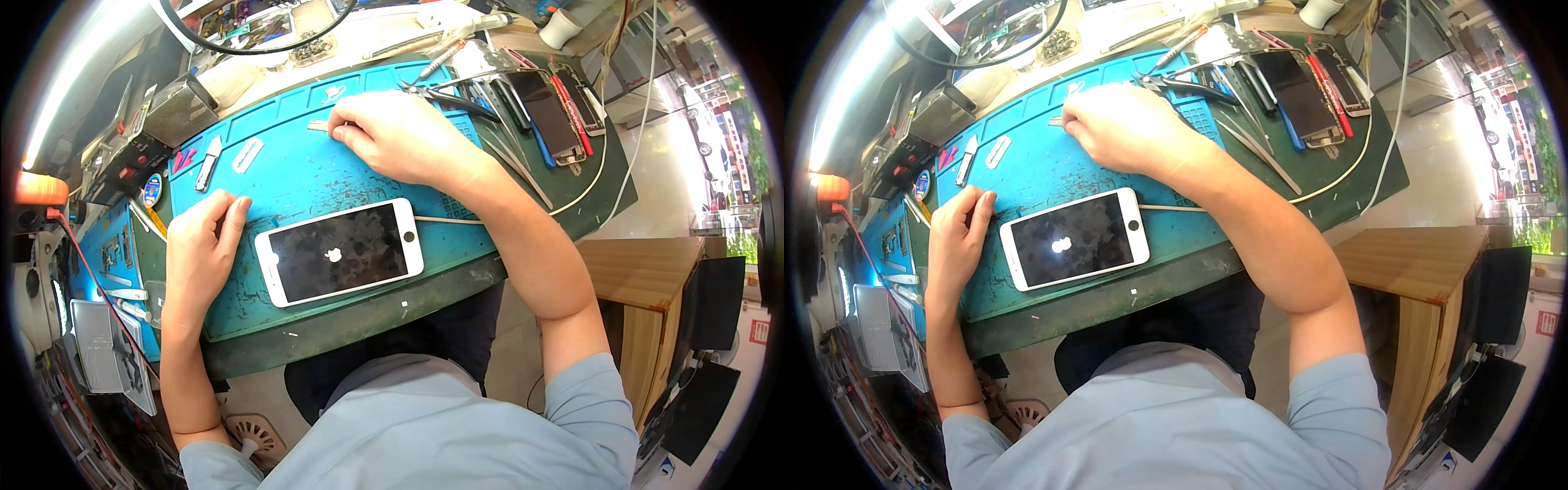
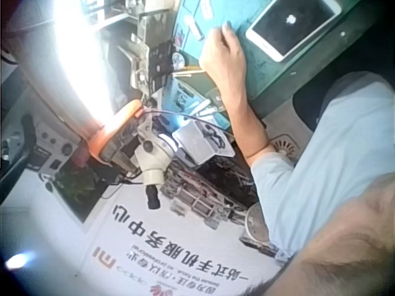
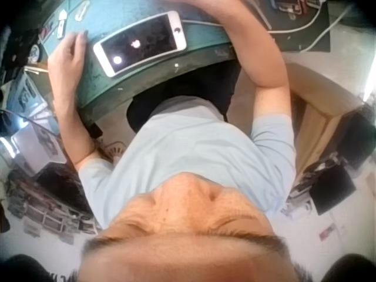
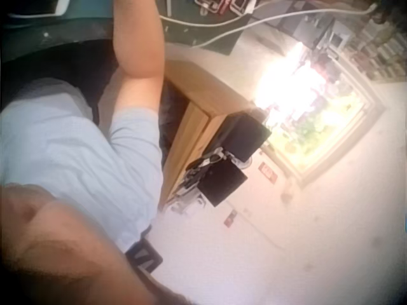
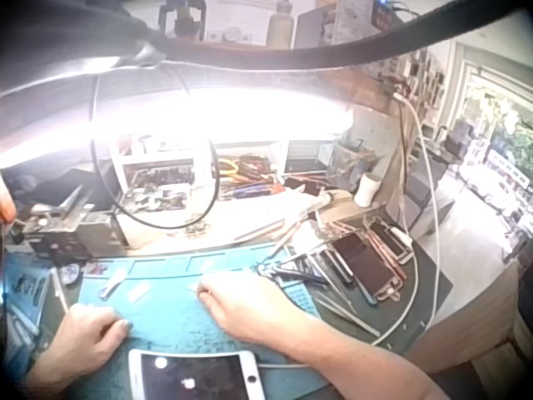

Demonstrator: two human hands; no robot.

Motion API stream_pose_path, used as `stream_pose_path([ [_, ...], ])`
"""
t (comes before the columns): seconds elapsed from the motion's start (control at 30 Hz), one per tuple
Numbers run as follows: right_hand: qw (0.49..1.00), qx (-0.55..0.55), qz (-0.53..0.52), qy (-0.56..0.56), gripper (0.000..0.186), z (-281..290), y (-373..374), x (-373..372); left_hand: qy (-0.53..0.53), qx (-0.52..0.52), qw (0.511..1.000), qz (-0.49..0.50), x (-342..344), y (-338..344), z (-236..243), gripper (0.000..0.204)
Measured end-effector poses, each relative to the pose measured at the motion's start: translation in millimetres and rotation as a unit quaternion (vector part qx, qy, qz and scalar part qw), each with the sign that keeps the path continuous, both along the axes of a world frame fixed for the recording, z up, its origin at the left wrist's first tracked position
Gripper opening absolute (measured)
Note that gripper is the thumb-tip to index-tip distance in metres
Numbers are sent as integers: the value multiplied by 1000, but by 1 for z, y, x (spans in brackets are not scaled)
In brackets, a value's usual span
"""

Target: The person uses a metal spudger to pry open the screen of a white smartphone. They then test the device's functionality by navigating the touchscreen interface, opening the dialer, and checking the camera. Finally, they remove the screen assembly to expose the internal components.

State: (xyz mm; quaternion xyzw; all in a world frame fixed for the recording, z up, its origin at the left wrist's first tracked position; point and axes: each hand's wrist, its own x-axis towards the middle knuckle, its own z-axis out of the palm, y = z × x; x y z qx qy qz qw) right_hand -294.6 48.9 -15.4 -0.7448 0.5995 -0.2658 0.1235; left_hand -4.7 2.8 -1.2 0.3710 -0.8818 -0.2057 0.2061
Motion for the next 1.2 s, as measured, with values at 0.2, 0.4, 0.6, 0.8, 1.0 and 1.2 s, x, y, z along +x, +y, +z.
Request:
stream_pose_path([
  [0.2,1000,12,-2,-5,19,2,0,0,-2,1,1000,0,1,-1,-1,28],
  [0.4,1000,14,-1,-10,19,1,0,0,-1,-2,1000,3,0,-1,0,26],
  [0.6,1000,28,-4,-10,19,4,1,0,-10,-12,1000,4,1,-2,-1,27],
  [0.8,999,34,-6,-10,20,5,1,1,-10,-13,1000,6,1,-1,-1,26],
  [1.0,999,36,-2,-13,20,5,1,1,-12,-14,1000,7,0,-1,1,26],
  [1.2,1000,5,5,-12,20,-2,-1,-1,-15,-22,1000,3,1,-2,-1,28],
])
